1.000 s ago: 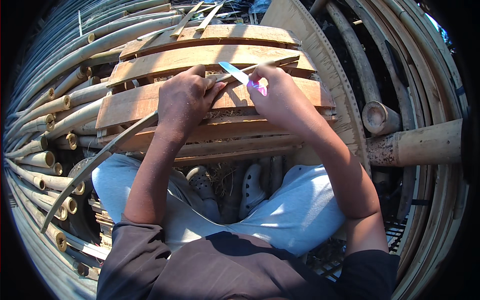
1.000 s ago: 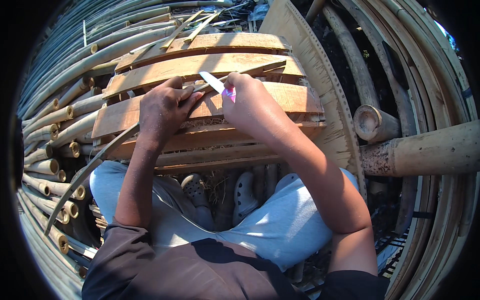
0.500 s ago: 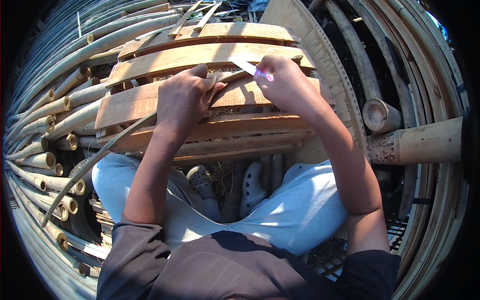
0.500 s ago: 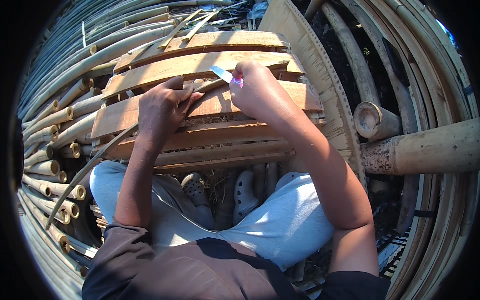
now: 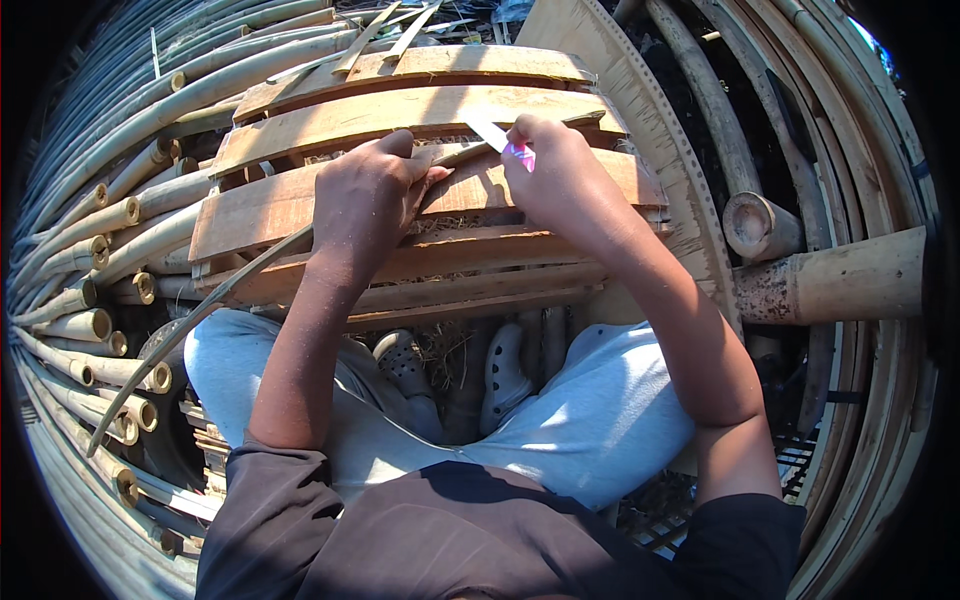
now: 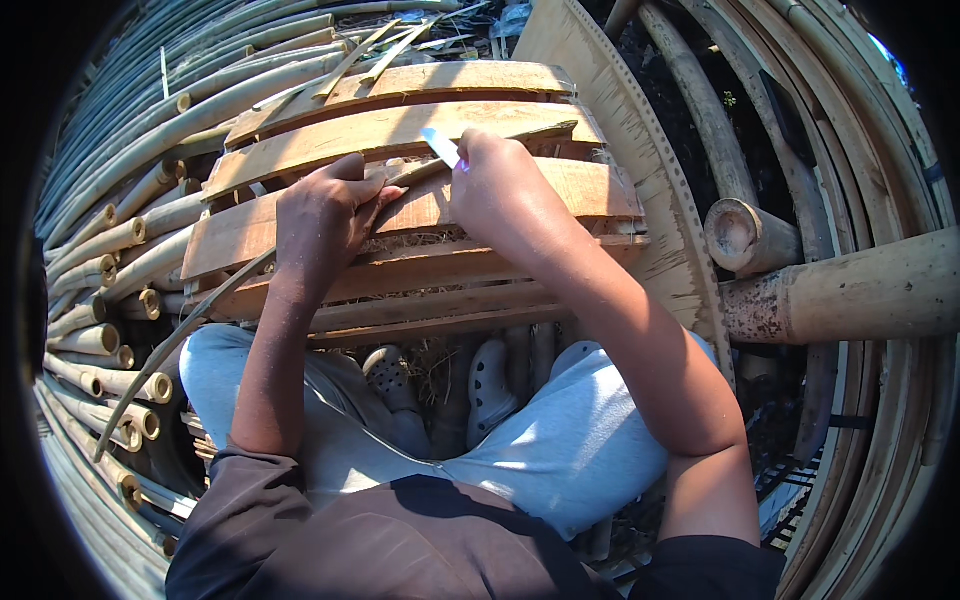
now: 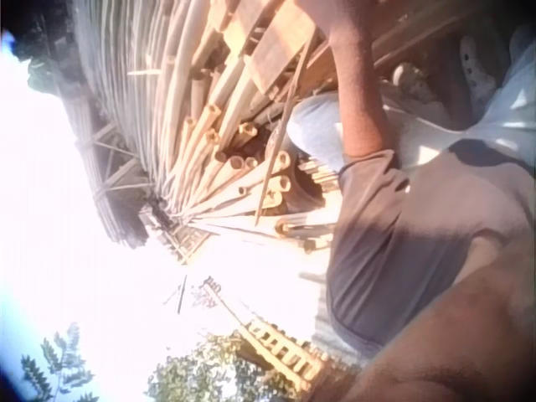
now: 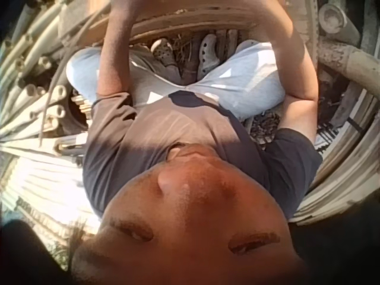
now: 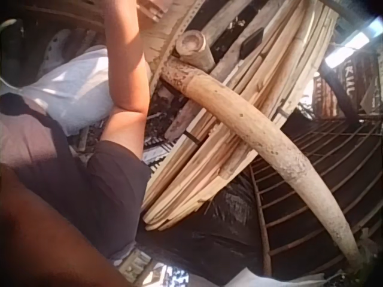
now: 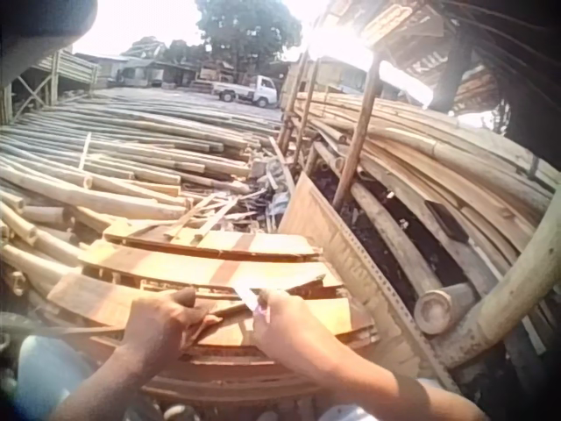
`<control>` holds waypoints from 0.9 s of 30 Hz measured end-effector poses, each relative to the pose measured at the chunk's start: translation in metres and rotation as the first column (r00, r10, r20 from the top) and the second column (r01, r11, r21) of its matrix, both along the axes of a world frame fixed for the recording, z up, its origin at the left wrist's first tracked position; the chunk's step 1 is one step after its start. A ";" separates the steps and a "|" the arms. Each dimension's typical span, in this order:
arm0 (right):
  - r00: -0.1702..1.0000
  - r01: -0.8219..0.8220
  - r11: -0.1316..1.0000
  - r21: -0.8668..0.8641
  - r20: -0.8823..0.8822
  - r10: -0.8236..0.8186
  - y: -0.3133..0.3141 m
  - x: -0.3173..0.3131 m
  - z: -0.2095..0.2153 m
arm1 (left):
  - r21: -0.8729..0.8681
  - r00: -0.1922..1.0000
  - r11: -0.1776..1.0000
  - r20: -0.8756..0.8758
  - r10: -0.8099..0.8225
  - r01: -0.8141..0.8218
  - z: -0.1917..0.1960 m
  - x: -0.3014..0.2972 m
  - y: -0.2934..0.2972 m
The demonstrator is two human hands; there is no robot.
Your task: The person scrapes and carves a bamboo strip with a small knife over a wooden crate.
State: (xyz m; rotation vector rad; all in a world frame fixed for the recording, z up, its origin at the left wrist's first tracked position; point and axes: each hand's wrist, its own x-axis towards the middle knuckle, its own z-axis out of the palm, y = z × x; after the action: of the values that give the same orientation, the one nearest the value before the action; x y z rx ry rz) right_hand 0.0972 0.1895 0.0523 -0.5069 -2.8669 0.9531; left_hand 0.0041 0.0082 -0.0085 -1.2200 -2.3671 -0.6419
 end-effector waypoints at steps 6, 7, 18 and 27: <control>0.992 0.127 0.952 0.280 -0.020 -0.126 0.035 -0.008 0.001 | 0.012 1.000 1.000 0.025 0.010 -0.010 0.000 -0.002 -0.003; 0.994 0.112 0.947 0.300 -0.050 -0.101 0.051 -0.010 0.003 | 0.026 0.999 0.999 0.030 0.021 -0.021 -0.001 -0.003 -0.003; 0.987 0.160 0.966 0.201 -0.061 -0.151 0.099 0.009 -0.012 | 0.040 0.989 0.998 0.143 0.043 -0.049 0.000 -0.004 -0.001; 0.995 0.078 0.987 0.141 0.056 -0.087 0.047 0.003 -0.008 | -0.020 0.962 0.996 0.258 0.092 -0.090 0.003 -0.007 -0.004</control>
State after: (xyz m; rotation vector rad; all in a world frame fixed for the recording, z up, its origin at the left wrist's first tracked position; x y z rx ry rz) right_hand 0.1003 0.2364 0.0444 -0.6464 -2.9133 0.7322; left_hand -0.0027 0.0044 -0.0057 -1.0785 -2.6235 -0.8044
